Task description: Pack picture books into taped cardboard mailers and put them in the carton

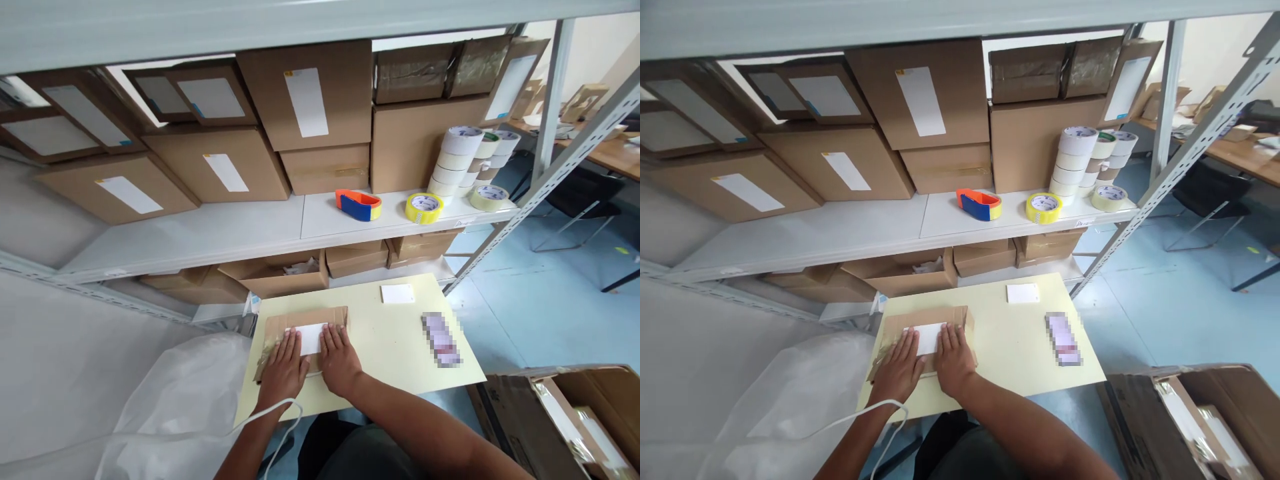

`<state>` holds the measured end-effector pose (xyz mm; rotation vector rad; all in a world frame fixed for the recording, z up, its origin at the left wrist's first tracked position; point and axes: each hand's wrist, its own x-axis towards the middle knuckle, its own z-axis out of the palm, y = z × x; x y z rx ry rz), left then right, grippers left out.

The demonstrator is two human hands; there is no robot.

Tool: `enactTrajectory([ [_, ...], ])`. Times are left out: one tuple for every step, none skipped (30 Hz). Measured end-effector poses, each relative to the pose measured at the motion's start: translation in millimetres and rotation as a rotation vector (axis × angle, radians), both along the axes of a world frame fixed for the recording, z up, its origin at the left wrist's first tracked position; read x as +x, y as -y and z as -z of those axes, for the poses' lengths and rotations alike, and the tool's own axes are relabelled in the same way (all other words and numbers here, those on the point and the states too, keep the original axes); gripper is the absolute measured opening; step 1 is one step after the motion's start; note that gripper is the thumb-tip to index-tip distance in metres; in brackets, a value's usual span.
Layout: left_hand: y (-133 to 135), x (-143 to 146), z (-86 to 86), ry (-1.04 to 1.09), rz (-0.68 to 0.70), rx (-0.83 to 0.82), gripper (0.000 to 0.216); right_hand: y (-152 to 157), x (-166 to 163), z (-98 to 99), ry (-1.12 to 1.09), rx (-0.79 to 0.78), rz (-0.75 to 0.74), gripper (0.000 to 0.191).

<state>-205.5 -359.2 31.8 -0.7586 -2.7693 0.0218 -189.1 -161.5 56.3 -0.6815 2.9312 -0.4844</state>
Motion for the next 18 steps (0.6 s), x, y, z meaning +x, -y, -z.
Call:
enactTrajectory([
  [-4.0, 1.1, 1.0, 0.015, 0.035, -0.002, 0.06, 1.3, 0.2, -0.3, -0.008, -0.018, -0.01, 0.073],
  [-7.4, 1.7, 2.4, 0.033, 0.075, -0.001, 0.059, 2.3, -0.2, -1.3, -0.012, -0.031, -0.024, 0.074],
  [-9.9, 1.5, 3.8, 0.049, 0.11, 0.003, 0.059, 2.6, -0.9, -2.7, -0.013, -0.041, -0.039, 0.074],
  [-10.9, 0.8, 5.3, 0.059, 0.137, 0.009, 0.059, 2.1, -1.8, -4.2, -0.013, -0.045, -0.047, 0.072],
  [-10.2, -0.4, 6.5, 0.063, 0.156, 0.016, 0.059, 0.8, -2.6, -5.6, -0.014, -0.043, -0.047, 0.07],
  [-7.6, -2.1, 7.5, 0.067, 0.173, 0.021, 0.06, -1.1, -3.2, -6.7, -0.018, -0.036, -0.045, 0.067],
  [-3.4, -3.9, 8.1, 0.071, 0.197, 0.023, 0.061, -3.4, -3.3, -7.6, -0.028, -0.025, -0.045, 0.065],
  [2.1, -5.9, 8.3, 0.085, 0.219, 0.022, 0.063, -5.7, -3.1, -8.1, -0.044, -0.013, -0.047, 0.064],
  [8.3, -7.9, 8.1, 0.099, 0.248, 0.017, 0.065, -7.9, -2.4, -8.5, -0.063, -0.003, -0.047, 0.063],
  [14.6, -9.8, 7.6, 0.116, 0.281, 0.001, 0.065, -9.8, -1.5, -8.8, -0.083, 0.005, -0.045, 0.063],
  [20.3, -11.4, 6.9, 0.121, 0.318, -0.021, 0.065, -11.2, -0.4, -9.1, -0.103, 0.011, -0.041, 0.061],
  [24.8, -12.8, 6.3, 0.114, 0.35, -0.04, 0.064, -12.4, 0.8, -9.3, -0.123, 0.015, -0.037, 0.059],
  [27.6, -13.8, 6.0, 0.1, 0.374, -0.056, 0.062, -13.3, 1.9, -9.6, -0.144, 0.017, -0.031, 0.056],
  [28.6, -14.4, 6.2, 0.078, 0.387, -0.062, 0.06, -14.2, 3.0, -10.0, -0.165, 0.018, -0.024, 0.054],
  [27.7, -14.4, 7.2, 0.056, 0.39, -0.06, 0.058, -15.0, 4.1, -10.4, -0.185, 0.02, -0.016, 0.052],
  [25.3, -13.9, 9.0, 0.037, 0.387, -0.051, 0.056, -15.7, 5.3, -10.9, -0.202, 0.022, -0.01, 0.051],
  [21.7, -12.8, 11.3, 0.023, 0.376, -0.037, 0.055, -16.2, 6.9, -11.6, -0.216, 0.026, -0.005, 0.05],
  [17.5, -11.3, 14.0, 0.01, 0.356, -0.018, 0.053, -16.3, 8.8, -12.6, -0.227, 0.03, 0.0, 0.05],
])
